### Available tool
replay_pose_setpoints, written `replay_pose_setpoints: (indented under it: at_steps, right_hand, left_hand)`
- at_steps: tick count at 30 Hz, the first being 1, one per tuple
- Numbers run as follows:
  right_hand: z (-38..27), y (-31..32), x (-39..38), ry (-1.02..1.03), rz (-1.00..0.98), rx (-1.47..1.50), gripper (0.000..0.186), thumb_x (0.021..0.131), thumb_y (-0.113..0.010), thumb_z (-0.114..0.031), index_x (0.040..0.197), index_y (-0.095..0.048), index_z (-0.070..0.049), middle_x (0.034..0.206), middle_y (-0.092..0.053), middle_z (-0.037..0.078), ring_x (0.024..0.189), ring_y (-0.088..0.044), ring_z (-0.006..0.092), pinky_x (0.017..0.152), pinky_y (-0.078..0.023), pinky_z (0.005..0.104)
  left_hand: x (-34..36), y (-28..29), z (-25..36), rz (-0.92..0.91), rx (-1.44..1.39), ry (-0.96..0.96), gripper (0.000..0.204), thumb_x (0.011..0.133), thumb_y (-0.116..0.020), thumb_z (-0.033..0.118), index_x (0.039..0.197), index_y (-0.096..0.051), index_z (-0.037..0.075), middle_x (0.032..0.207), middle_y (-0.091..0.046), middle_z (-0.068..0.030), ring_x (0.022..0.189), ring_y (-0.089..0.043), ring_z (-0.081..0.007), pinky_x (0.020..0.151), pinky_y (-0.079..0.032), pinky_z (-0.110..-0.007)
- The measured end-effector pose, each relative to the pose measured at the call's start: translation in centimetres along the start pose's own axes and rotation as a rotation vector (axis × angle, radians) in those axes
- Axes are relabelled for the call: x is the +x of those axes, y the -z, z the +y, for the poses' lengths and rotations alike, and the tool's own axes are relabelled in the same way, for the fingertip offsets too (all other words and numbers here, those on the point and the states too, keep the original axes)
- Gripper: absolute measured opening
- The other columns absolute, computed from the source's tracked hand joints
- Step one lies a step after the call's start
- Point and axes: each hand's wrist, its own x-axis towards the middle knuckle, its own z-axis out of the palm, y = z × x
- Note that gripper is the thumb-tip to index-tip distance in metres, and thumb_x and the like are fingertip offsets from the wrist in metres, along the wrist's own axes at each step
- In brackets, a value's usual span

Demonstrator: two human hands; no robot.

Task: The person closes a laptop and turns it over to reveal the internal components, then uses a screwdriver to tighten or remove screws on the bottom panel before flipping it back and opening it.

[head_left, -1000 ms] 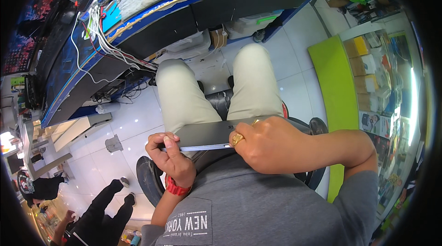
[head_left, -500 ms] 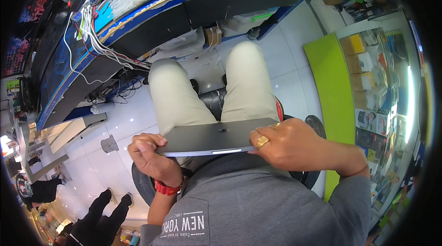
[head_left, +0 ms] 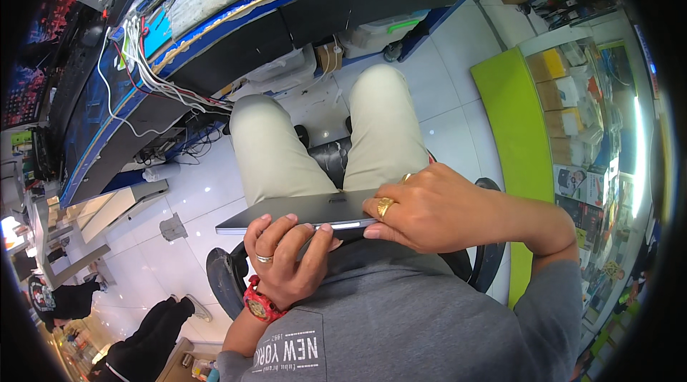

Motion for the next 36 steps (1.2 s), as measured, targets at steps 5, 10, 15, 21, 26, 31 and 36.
replay_pose_setpoints:
  at_steps: [5, 10, 15, 21, 26, 31, 36]
  right_hand:
    - [-0.5, 0.5, 1.8, 0.050, -0.067, 0.039, 0.030, 0.100, -0.067, -0.024, 0.084, -0.071, 0.001, 0.076, -0.072, 0.016, 0.067, -0.075, 0.0341, 0.057, -0.058, 0.0434]
    - [-0.2, -0.7, 2.3, 0.179, 0.058, -0.069, 0.034, 0.101, -0.069, -0.023, 0.076, -0.068, -0.001, 0.068, -0.066, 0.011, 0.055, -0.070, 0.0293, 0.047, -0.054, 0.0413]
    - [0.0, -0.4, 2.8, 0.149, 0.111, -0.160, 0.032, 0.101, -0.069, -0.021, 0.076, -0.067, 0.000, 0.068, -0.067, 0.012, 0.056, -0.071, 0.0287, 0.048, -0.055, 0.0403]
    - [4.2, -0.1, 5.2, -0.104, 0.153, -0.190, 0.040, 0.106, -0.064, -0.030, 0.080, -0.070, 0.000, 0.074, -0.071, 0.018, 0.065, -0.072, 0.0377, 0.061, -0.058, 0.0467]
    - [10.5, -1.0, 8.9, -0.416, 0.177, -0.100, 0.047, 0.109, -0.058, -0.034, 0.080, -0.072, 0.001, 0.076, -0.071, 0.022, 0.077, -0.071, 0.0442, 0.073, -0.055, 0.0539]
    - [14.2, -2.6, 10.9, -0.548, 0.140, 0.016, 0.049, 0.109, -0.056, -0.036, 0.084, -0.074, 0.001, 0.079, -0.072, 0.025, 0.079, -0.071, 0.0454, 0.075, -0.055, 0.0552]
    - [14.8, -5.0, 9.3, -0.290, 0.439, -0.262, 0.030, 0.104, -0.065, -0.028, 0.095, -0.076, -0.002, 0.095, -0.075, 0.019, 0.096, -0.072, 0.0399, 0.088, -0.055, 0.0519]
  left_hand:
    - [-0.5, -0.7, 0.1, 0.044, -0.005, -0.027, 0.019, 0.093, -0.083, 0.026, 0.107, -0.074, 0.018, 0.112, -0.059, -0.0020, 0.117, -0.065, -0.0237, 0.115, -0.040, -0.065]
    - [-0.9, -1.0, 0.2, 0.057, -0.020, -0.021, 0.017, 0.091, -0.082, 0.022, 0.103, -0.070, 0.018, 0.113, -0.060, -0.0031, 0.118, -0.066, -0.0267, 0.118, -0.034, -0.071]
    - [-0.5, -1.0, 1.1, 0.110, 0.023, 0.008, 0.020, 0.089, -0.081, 0.015, 0.100, -0.065, 0.016, 0.107, -0.063, -0.0054, 0.114, -0.069, -0.0279, 0.121, -0.033, -0.069]
    - [-2.4, -0.4, 1.0, 0.090, -0.060, -0.086, 0.020, 0.090, -0.082, 0.019, 0.097, -0.063, 0.015, 0.092, -0.066, -0.0019, 0.093, -0.070, -0.0218, 0.113, -0.040, -0.055]
    - [-3.0, -0.5, 0.6, 0.138, -0.075, -0.151, 0.021, 0.092, -0.083, 0.024, 0.098, -0.064, 0.016, 0.088, -0.068, -0.0001, 0.083, -0.069, -0.0181, 0.093, -0.046, -0.044]
    - [-3.1, -0.4, 0.4, 0.142, -0.042, -0.149, 0.022, 0.092, -0.084, 0.035, 0.097, -0.070, 0.019, 0.097, -0.072, 0.0042, 0.090, -0.070, -0.0138, 0.095, -0.045, -0.038]
    - [-3.3, -0.4, 0.4, 0.138, -0.026, -0.138, 0.025, 0.092, -0.084, 0.039, 0.098, -0.070, 0.019, 0.094, -0.071, 0.0045, 0.090, -0.069, -0.0135, 0.094, -0.045, -0.038]
